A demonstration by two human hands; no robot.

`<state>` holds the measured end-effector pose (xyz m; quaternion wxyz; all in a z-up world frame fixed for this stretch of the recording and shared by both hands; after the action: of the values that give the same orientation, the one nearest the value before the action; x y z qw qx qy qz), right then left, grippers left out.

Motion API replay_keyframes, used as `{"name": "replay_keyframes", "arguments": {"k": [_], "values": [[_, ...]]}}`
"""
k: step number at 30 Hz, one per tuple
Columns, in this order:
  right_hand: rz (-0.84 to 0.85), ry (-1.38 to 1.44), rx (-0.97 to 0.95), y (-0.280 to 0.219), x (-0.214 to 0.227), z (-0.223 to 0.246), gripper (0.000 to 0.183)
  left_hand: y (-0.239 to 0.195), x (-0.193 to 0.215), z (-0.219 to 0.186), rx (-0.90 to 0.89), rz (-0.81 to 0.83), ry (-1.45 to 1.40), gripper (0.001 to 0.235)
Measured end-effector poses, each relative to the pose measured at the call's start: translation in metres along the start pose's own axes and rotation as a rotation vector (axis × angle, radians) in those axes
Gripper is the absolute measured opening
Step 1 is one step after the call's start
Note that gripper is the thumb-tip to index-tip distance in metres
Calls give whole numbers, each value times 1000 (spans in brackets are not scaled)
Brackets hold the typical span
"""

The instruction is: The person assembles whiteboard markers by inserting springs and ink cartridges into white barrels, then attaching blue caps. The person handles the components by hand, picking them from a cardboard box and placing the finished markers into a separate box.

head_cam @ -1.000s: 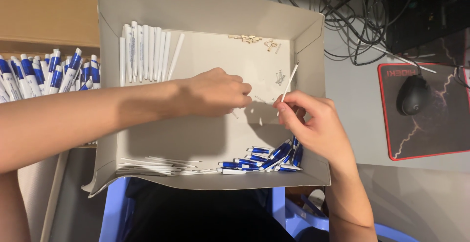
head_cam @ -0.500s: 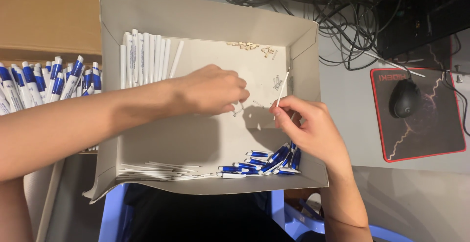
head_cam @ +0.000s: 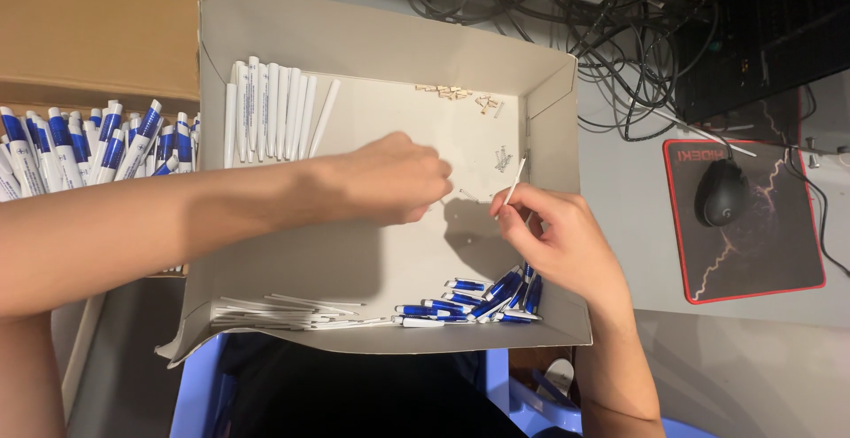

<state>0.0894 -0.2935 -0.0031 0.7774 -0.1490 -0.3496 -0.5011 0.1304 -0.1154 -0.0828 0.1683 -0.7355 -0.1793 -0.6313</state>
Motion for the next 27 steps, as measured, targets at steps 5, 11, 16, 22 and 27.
{"name": "replay_keyframes", "arguments": {"k": [5, 11, 16, 22, 27], "values": [[-14, 10, -23, -3, 3, 0, 14, -23, 74, -8, 61, -135, -232, 8], [5, 20, -12, 2, 1, 11, 17, -67, 96, -17, -1, -510, -245, 8], [79, -64, 26, 5, -5, 20, 30, -90, 108, -29, -18, -683, -269, 10], [284, -127, 26, 14, -9, 48, 43, -90, 98, -31, -2, -659, -274, 9], [339, -160, -135, 4, -15, 27, 38, -76, 66, -29, 103, -453, -182, 10]]}}
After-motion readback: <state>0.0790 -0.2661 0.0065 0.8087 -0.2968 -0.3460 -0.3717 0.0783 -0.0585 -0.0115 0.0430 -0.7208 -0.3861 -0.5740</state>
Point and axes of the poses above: each hand's wrist, its own y-axis towards the middle knuckle, its own x-axis out of the back of the hand, z = x × y, the point moved 5 cm from there along y, towards the middle knuckle, and after that the axes turned 4 degrees about -z, right-handed, at the moved point
